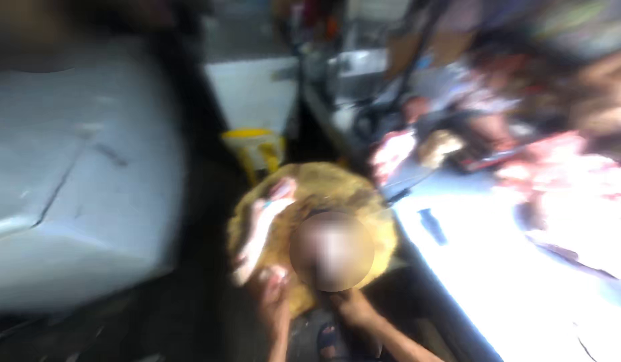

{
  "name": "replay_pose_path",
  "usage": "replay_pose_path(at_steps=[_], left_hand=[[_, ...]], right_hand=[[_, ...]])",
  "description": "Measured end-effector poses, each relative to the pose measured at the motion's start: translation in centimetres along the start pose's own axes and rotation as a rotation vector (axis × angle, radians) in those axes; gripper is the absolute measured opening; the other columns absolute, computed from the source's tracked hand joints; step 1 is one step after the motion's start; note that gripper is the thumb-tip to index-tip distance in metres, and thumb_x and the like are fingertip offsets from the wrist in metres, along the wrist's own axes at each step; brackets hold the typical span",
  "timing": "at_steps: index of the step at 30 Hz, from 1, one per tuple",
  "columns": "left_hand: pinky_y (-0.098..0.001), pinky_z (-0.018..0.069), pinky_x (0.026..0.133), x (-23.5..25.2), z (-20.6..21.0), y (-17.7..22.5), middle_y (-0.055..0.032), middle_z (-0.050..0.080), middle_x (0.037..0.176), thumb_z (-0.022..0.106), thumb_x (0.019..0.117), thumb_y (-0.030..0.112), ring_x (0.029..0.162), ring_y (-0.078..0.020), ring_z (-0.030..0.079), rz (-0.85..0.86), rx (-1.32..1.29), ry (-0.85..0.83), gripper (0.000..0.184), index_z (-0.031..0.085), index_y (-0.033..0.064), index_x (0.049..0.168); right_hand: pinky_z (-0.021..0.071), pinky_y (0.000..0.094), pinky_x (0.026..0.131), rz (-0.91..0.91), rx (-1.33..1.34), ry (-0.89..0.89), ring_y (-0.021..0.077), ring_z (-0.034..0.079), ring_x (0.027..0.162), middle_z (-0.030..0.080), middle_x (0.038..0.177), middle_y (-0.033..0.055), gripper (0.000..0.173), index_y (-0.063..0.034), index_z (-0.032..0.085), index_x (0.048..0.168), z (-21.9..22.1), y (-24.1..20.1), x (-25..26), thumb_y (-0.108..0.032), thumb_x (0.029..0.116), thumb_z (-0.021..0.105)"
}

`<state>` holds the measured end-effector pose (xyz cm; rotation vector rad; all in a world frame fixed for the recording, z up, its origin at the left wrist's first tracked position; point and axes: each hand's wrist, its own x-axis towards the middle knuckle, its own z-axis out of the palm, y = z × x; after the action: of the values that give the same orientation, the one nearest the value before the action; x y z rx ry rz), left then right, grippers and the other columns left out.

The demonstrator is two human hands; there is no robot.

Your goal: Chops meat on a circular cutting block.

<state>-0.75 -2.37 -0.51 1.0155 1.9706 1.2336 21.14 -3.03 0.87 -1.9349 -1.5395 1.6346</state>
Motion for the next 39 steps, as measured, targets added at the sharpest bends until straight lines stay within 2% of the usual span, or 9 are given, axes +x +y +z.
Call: replay_pose_path(at_steps=[10,14,17,23,27,29,31,36,39], left_hand=[[-0.0442,0.0551,0.101,0.8,1.6,-1.2,-0.0149,0.074,0.11,0.069,0.0965,0.015,0.106,-0.0243,0.071,0.08,0.173,0.02,0.021,0.075,0.0009,0.11],[-0.0412,0.0575,0.098,1.5,0.8,-2.5,-0.0182,0.071,0.114,0.066,0.0977,0.018,0.105,-0.0243,0.071,0.024,0.134,0.037,0.036,0.065,-0.0041,0.126],[-0.0382,0.0585,0.097,1.8,0.5,-2.4,-0.017,0.072,0.114,0.07,0.095,0.018,0.104,-0.0217,0.072,-0.04,0.099,0.043,0.035,0.067,-0.0026,0.123],[-0.0356,0.0584,0.096,2.3,-0.2,-1.4,-0.0135,0.073,0.115,0.068,0.0965,0.018,0.103,-0.0181,0.072,-0.161,0.075,0.075,0.04,0.063,0.0002,0.131],[-0.0358,0.0597,0.094,2.7,-0.7,-1.5,-0.0129,0.074,0.111,0.068,0.0965,0.018,0.099,-0.0172,0.073,-0.136,0.076,0.083,0.035,0.065,-0.0005,0.126],[-0.0388,0.0585,0.095,2.5,-1.0,-1.0,-0.0122,0.074,0.111,0.07,0.0954,0.019,0.101,-0.0185,0.072,-0.145,0.078,0.096,0.035,0.067,0.0009,0.125],[-0.0385,0.0586,0.097,2.3,-0.9,-1.2,-0.0113,0.074,0.113,0.071,0.0946,0.017,0.104,-0.0184,0.072,-0.155,0.089,0.115,0.035,0.066,0.0013,0.126],[-0.0387,0.0573,0.097,1.8,0.2,-1.9,-0.015,0.072,0.115,0.067,0.0985,0.026,0.104,-0.0202,0.071,-0.184,0.105,0.108,0.045,0.059,-0.0021,0.132],[-0.043,0.0552,0.098,1.7,0.7,-2.4,-0.0156,0.072,0.113,0.07,0.0946,0.026,0.105,-0.024,0.07,-0.177,0.146,0.116,0.042,0.064,-0.0012,0.127]], right_hand=[[0.0587,0.0491,0.071,-0.113,0.034,0.139,0.0231,0.069,0.072,0.07,0.08,0.009,0.036,-0.0088,0.074,0.108,0.4,-2.6,-3.7,-0.04,0.1029,0.056],[0.0515,0.0318,0.047,-0.559,0.194,0.213,0.0107,0.054,0.049,0.058,0.062,0.0002,0.03,-0.0013,0.07,0.104,-2.3,-8.7,-6.9,-0.025,0.1057,0.051],[0.0538,0.0233,0.051,-1.063,0.322,0.257,0.0018,0.058,0.055,0.061,0.066,-0.0081,0.032,-0.009,0.067,0.093,-4.5,-15.0,-9.4,-0.027,0.1098,0.046],[0.0589,0.0303,0.053,-1.6,0.666,0.333,0.0112,0.065,0.061,0.067,0.078,-0.0047,0.02,-0.0234,0.057,0.11,-5.7,-25.6,-11.6,-0.039,0.1097,0.046],[0.0576,0.0349,0.052,-1.193,0.075,0.464,0.0136,0.063,0.055,0.063,0.065,0.0038,0.033,0.0006,0.066,0.1,1.0,-15.3,-4.1,-0.025,0.106,0.046],[0.0594,0.0545,0.074,-0.551,-0.481,0.226,0.0334,0.073,0.078,0.073,0.087,0.0178,0.043,-0.0019,0.064,0.13,4.2,-9.4,-1.4,-0.031,0.1012,0.052],[0.0559,0.0622,0.087,-0.16,-0.67,0.001,0.0401,0.071,0.102,0.073,0.108,0.0197,0.046,-0.0123,0.058,0.139,5.8,-7.8,0.6,-0.038,0.1004,0.054],[0.0562,0.0582,0.088,-0.121,-0.587,-0.064,0.0355,0.071,0.102,0.073,0.107,0.017,0.039,-0.0115,0.063,0.13,4.7,-7.5,1.4,-0.036,0.1031,0.05],[0.0563,0.0538,0.077,-0.152,-0.375,-0.048,0.0288,0.07,0.082,0.071,0.089,0.013,0.037,-0.008,0.07,0.11,3.3,-6.8,1.3,-0.039,0.1045,0.052]])
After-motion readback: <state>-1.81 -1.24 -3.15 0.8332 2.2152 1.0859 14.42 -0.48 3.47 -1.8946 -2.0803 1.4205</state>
